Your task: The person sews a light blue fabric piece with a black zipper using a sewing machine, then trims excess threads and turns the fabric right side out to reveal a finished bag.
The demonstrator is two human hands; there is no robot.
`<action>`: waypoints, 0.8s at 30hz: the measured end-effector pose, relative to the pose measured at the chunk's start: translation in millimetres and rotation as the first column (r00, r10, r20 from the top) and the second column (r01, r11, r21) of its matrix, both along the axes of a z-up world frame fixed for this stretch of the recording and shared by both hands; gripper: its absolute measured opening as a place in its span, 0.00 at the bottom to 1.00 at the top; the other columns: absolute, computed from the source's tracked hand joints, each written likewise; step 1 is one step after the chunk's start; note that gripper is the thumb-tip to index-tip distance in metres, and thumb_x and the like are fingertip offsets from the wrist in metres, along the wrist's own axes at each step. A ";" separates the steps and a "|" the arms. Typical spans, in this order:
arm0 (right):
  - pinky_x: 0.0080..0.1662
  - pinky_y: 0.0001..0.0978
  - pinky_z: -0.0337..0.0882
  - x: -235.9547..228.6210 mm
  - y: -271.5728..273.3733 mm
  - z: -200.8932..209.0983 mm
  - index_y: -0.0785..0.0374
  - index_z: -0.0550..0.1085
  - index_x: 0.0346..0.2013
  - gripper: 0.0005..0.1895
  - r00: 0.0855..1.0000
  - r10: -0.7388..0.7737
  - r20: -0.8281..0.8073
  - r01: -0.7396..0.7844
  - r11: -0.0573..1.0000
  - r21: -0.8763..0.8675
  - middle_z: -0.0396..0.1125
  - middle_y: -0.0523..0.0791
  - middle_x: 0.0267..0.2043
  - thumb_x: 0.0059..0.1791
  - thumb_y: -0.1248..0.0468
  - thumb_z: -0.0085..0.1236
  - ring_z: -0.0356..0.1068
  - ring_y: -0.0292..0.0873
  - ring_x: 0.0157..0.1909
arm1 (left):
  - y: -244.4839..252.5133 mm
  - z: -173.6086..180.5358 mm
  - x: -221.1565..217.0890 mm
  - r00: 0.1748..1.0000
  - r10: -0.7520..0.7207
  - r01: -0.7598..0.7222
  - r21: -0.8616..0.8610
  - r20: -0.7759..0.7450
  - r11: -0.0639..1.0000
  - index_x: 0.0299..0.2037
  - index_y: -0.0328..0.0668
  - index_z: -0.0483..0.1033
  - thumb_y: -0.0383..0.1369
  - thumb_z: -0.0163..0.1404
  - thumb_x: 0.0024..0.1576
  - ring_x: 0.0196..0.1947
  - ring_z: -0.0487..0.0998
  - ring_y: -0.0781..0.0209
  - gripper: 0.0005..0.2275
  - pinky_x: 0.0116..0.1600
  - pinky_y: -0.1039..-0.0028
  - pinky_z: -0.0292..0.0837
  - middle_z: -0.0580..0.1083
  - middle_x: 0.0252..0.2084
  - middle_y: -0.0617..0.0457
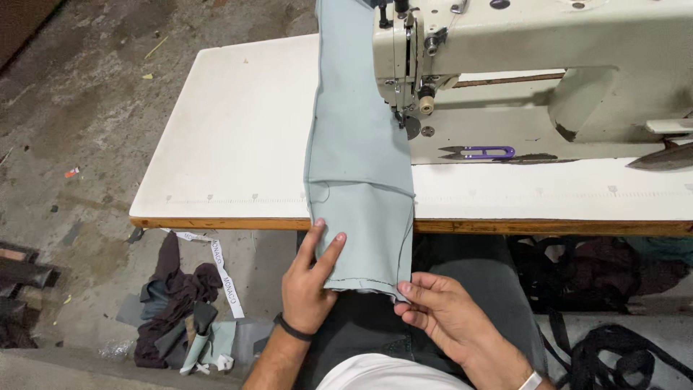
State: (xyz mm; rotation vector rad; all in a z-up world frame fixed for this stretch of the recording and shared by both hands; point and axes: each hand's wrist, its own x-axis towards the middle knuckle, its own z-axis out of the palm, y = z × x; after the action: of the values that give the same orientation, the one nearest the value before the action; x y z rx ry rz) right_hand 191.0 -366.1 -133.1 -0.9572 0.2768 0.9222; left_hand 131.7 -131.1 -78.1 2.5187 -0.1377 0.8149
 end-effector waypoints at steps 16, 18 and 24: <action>0.29 0.26 0.73 1.8 41.6 -25.8 0.68 0.77 0.32 0.07 0.959 0.198 0.203 -0.105 0.913 -0.394 0.73 0.43 0.27 0.50 0.65 0.58 0.74 0.38 0.26 | -52.9 58.5 76.3 0.899 -0.396 0.398 -0.027 -0.188 0.917 0.61 0.44 0.74 0.29 0.50 0.58 0.64 0.73 0.44 0.19 0.67 0.58 0.66 0.77 0.59 0.48; 0.30 0.27 0.73 -0.3 35.0 -19.4 0.70 0.77 0.32 0.08 0.962 0.188 0.199 -0.097 0.914 -0.393 0.73 0.45 0.26 0.50 0.66 0.60 0.74 0.37 0.26 | -49.0 39.7 128.0 0.947 -0.165 0.235 0.246 -0.275 0.940 0.63 0.46 0.70 0.39 0.53 0.53 0.68 0.60 0.41 0.25 0.68 0.41 0.44 0.64 0.67 0.40; 0.30 0.26 0.73 -1.7 26.0 1.7 0.69 0.77 0.32 0.07 0.970 0.139 0.197 -0.058 0.928 -0.369 0.72 0.45 0.26 0.50 0.67 0.61 0.73 0.36 0.26 | 9.1 -30.3 148.8 0.905 -0.217 0.242 0.024 -0.367 0.970 0.61 0.51 0.74 0.39 0.53 0.60 0.72 0.55 0.39 0.19 0.72 0.49 0.44 0.61 0.71 0.41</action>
State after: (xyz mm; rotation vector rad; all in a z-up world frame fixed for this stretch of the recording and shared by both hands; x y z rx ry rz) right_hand 189.3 -340.1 -131.4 -1.4156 0.2132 0.8628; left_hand 280.5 -121.9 -108.4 2.6037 -0.3350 0.2480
